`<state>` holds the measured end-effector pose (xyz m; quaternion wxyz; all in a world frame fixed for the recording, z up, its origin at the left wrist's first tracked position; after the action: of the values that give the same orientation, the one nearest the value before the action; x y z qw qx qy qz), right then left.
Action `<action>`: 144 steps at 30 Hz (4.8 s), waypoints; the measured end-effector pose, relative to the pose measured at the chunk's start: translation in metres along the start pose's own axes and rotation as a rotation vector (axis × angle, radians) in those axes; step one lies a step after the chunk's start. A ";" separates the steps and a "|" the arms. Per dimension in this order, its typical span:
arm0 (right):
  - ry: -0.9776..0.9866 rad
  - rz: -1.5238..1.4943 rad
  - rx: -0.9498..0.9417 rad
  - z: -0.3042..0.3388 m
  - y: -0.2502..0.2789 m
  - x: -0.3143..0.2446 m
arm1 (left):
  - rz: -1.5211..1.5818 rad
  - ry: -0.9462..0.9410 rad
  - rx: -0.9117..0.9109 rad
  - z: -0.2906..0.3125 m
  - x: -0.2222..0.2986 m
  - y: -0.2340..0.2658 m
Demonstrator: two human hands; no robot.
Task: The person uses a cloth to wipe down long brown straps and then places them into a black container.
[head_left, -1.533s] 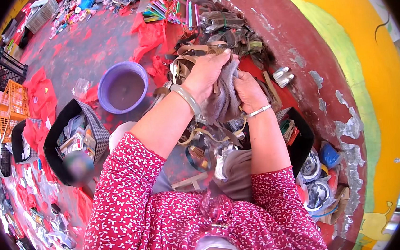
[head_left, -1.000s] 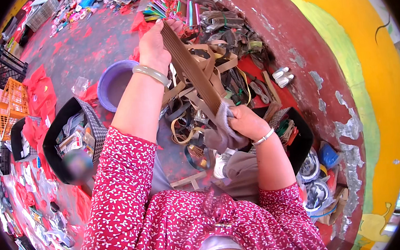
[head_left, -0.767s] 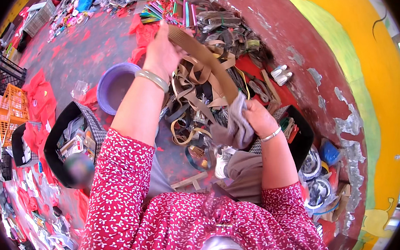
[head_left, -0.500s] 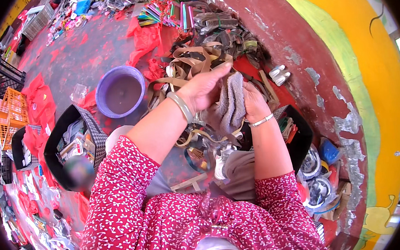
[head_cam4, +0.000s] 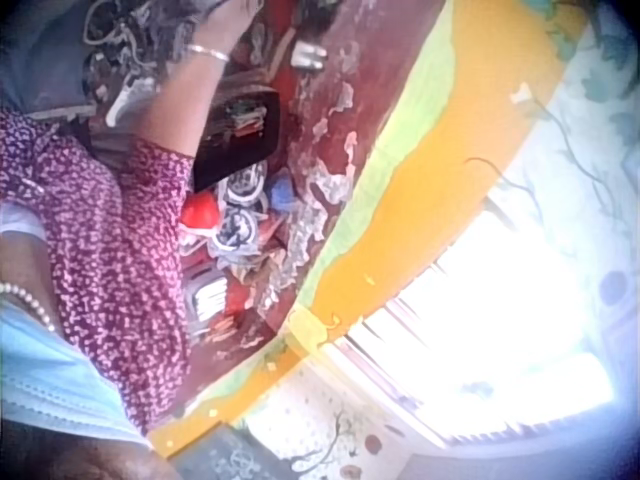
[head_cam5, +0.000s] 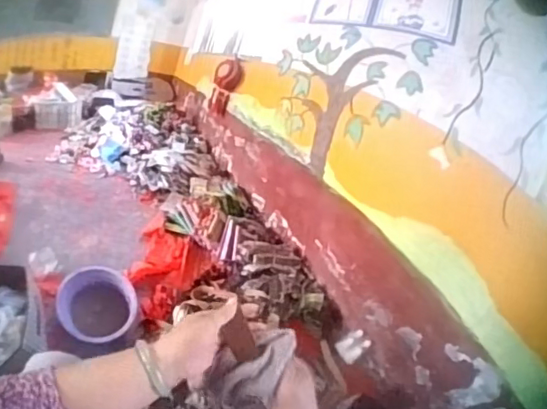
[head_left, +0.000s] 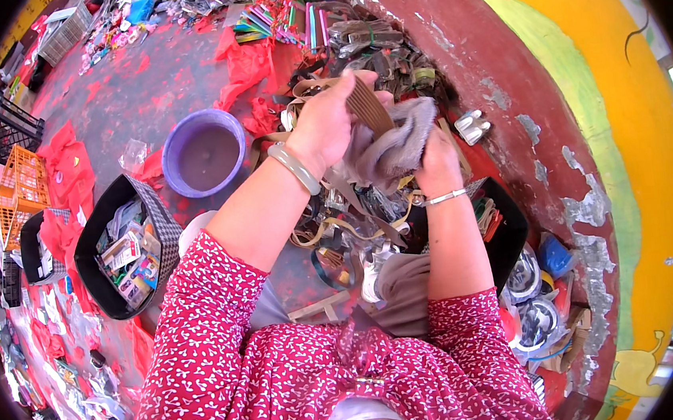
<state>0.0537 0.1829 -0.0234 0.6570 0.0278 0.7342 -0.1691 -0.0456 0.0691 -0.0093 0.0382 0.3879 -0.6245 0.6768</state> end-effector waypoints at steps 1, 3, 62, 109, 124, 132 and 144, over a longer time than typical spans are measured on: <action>0.014 0.033 0.064 0.001 0.009 -0.004 | 0.032 -0.024 -0.002 0.001 0.004 0.003; -0.023 -0.135 0.205 0.002 0.036 -0.007 | 0.094 -0.082 0.013 0.005 0.020 0.002; 0.064 -0.159 0.337 -0.005 0.038 -0.013 | -0.677 0.391 0.038 0.018 -0.002 -0.007; -0.234 -0.279 -0.005 -0.004 -0.034 0.004 | -0.669 -0.133 -0.016 0.007 0.004 -0.019; -0.245 -0.247 -0.102 -0.004 -0.046 -0.008 | -0.284 -0.037 0.000 0.010 0.010 -0.033; -0.255 0.052 -0.181 -0.006 -0.043 -0.009 | -0.497 -0.048 -0.081 0.006 0.017 -0.025; -0.371 -0.226 -0.262 0.000 -0.056 0.008 | -0.130 -0.214 0.043 0.015 0.024 -0.024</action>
<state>0.0376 0.1290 -0.0190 0.7556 -0.1713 0.6149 -0.1471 -0.0427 0.0510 0.0225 0.0067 0.4984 -0.5840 0.6408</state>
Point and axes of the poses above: each hand's wrist, its own z-axis away from the middle knuckle, its own y-axis out of the back of the hand, x = y × z, the point moved 6 cm from there along -z, towards the middle knuckle, and after that the axes turned 12 degrees about -x, right-handed, at the moved point
